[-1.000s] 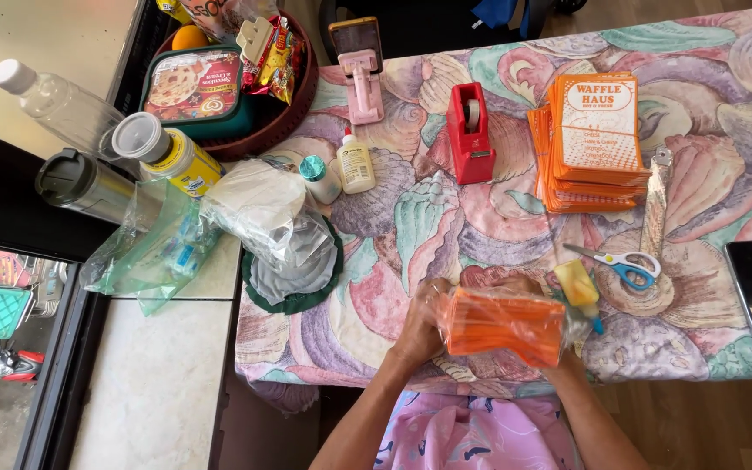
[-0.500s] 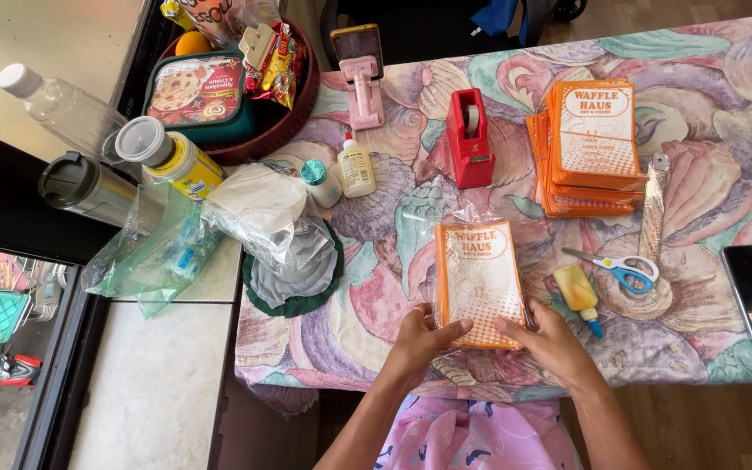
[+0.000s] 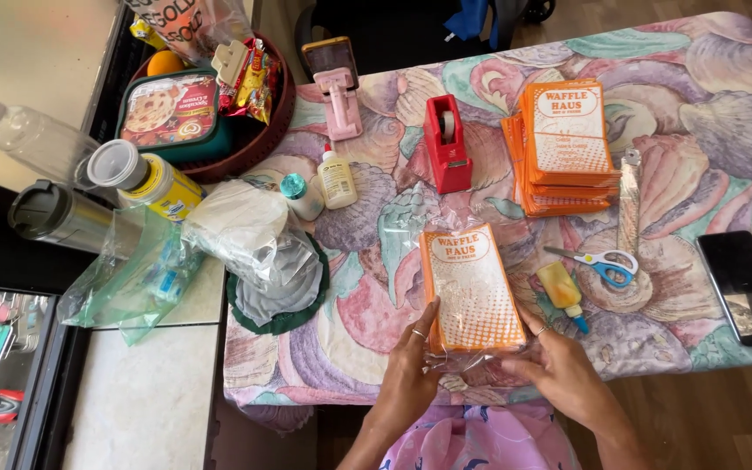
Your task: Manually packaging stacks of orange product packets into clear plastic bags at a workstation.
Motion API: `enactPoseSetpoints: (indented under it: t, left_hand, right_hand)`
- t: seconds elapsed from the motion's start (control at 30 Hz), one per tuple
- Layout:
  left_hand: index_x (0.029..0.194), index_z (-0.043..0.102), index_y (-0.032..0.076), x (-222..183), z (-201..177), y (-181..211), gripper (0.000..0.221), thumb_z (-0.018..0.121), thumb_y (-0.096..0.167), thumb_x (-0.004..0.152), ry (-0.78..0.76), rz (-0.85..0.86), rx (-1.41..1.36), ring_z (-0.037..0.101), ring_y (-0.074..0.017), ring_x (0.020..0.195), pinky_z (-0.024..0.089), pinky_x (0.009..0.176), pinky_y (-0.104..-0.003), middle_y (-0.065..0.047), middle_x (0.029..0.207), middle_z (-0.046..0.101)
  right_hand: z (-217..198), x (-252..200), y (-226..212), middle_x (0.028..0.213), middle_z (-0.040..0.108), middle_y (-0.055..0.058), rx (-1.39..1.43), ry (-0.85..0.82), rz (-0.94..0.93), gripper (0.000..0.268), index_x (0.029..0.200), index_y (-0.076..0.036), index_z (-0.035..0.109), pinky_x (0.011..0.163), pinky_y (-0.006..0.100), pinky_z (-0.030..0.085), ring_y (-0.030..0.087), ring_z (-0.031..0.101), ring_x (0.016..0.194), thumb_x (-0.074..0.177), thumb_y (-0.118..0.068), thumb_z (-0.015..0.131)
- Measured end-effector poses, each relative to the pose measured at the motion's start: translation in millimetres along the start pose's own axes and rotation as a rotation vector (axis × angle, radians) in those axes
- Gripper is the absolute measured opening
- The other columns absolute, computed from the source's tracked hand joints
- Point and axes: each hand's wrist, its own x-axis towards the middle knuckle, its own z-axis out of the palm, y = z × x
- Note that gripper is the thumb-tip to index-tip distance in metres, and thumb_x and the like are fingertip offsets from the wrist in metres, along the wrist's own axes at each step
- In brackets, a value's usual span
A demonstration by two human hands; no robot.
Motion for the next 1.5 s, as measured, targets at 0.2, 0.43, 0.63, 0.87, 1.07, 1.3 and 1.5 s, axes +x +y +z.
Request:
enactPoseSetpoints:
  t: [0.2,0.43,0.63,0.87,1.07,1.3,1.5]
  left_hand:
    - [0.152,0.038,-0.010,51.2,-26.5,19.0,0.051,0.045,-0.002,0.102,0.069,0.174,0.228,0.077,-0.0261,0.054,0.054,0.045,-0.038,-0.019,0.058,0.062]
    - [0.129,0.062,-0.017,99.5,-93.3,128.7,0.048,0.042,-0.013,0.085,0.257,0.316,0.381,0.045,-0.0208,0.033,0.035,0.034,-0.041,-0.019,0.054,0.065]
    - [0.106,0.075,-0.001,98.3,-102.3,141.4,0.030,0.052,0.018,0.102,0.344,0.133,0.050,0.054,-0.0074,0.036,0.047,0.042,-0.024,-0.006,0.042,0.062]
    - [0.160,0.019,0.012,81.4,-61.7,53.5,0.131,0.059,0.089,0.061,0.385,0.487,0.022,0.037,-0.0287,0.130,0.040,0.110,-0.045,-0.015,0.143,0.032]
    - [0.163,0.005,0.005,53.4,10.0,35.3,0.133,0.074,0.070,0.070,0.549,0.633,0.124,0.041,-0.0404,0.149,0.036,0.128,-0.057,-0.025,0.161,0.031]
    - [0.161,0.015,0.003,55.3,17.9,21.2,0.101,0.081,0.032,0.091,0.568,0.725,-0.011,0.063,-0.0347,0.124,0.055,0.107,-0.048,-0.025,0.138,0.056]
    - [0.147,0.034,0.003,67.4,-24.0,50.3,0.079,0.079,0.018,0.085,0.476,0.511,-0.509,0.071,-0.0264,0.102,0.062,0.090,-0.037,-0.017,0.112,0.067]
  right_hand:
    - [-31.0,3.8,-49.0,0.079,0.084,0.014,-0.394,0.211,-0.301,0.045,0.140,-0.007,0.060,0.036,0.021,0.060,0.015,0.084,0.057,0.095,-0.013,0.063]
    - [-51.2,-25.5,-157.9,0.068,0.070,0.021,-0.244,0.350,-0.659,0.017,0.112,0.013,0.065,0.040,0.030,0.058,0.026,0.072,0.048,0.100,0.016,0.054]
    - [-46.2,-25.4,-170.0,0.074,0.071,0.023,-0.163,0.362,-0.673,0.012,0.099,0.012,0.066,0.041,0.029,0.056,0.026,0.070,0.049,0.098,0.017,0.056]
    - [-37.9,-8.4,-152.7,0.073,0.068,0.023,0.197,0.251,-0.606,0.006,0.098,0.008,0.063,0.040,0.028,0.053,0.030,0.069,0.049,0.095,0.010,0.058]
    - [-20.2,-7.3,-163.6,0.073,0.067,0.024,0.360,0.212,-0.699,0.008,0.101,0.007,0.060,0.044,0.032,0.059,0.032,0.071,0.053,0.094,0.009,0.057]
    - [-3.9,-27.3,-176.3,0.079,0.071,0.028,0.457,0.136,-0.780,0.007,0.100,0.006,0.059,0.051,0.038,0.068,0.036,0.076,0.059,0.094,0.007,0.060]
    - [-8.8,-48.4,-179.8,0.108,0.068,0.041,0.496,0.114,-0.897,0.010,0.105,0.003,0.054,0.051,0.032,0.068,0.035,0.077,0.062,0.096,0.002,0.057]
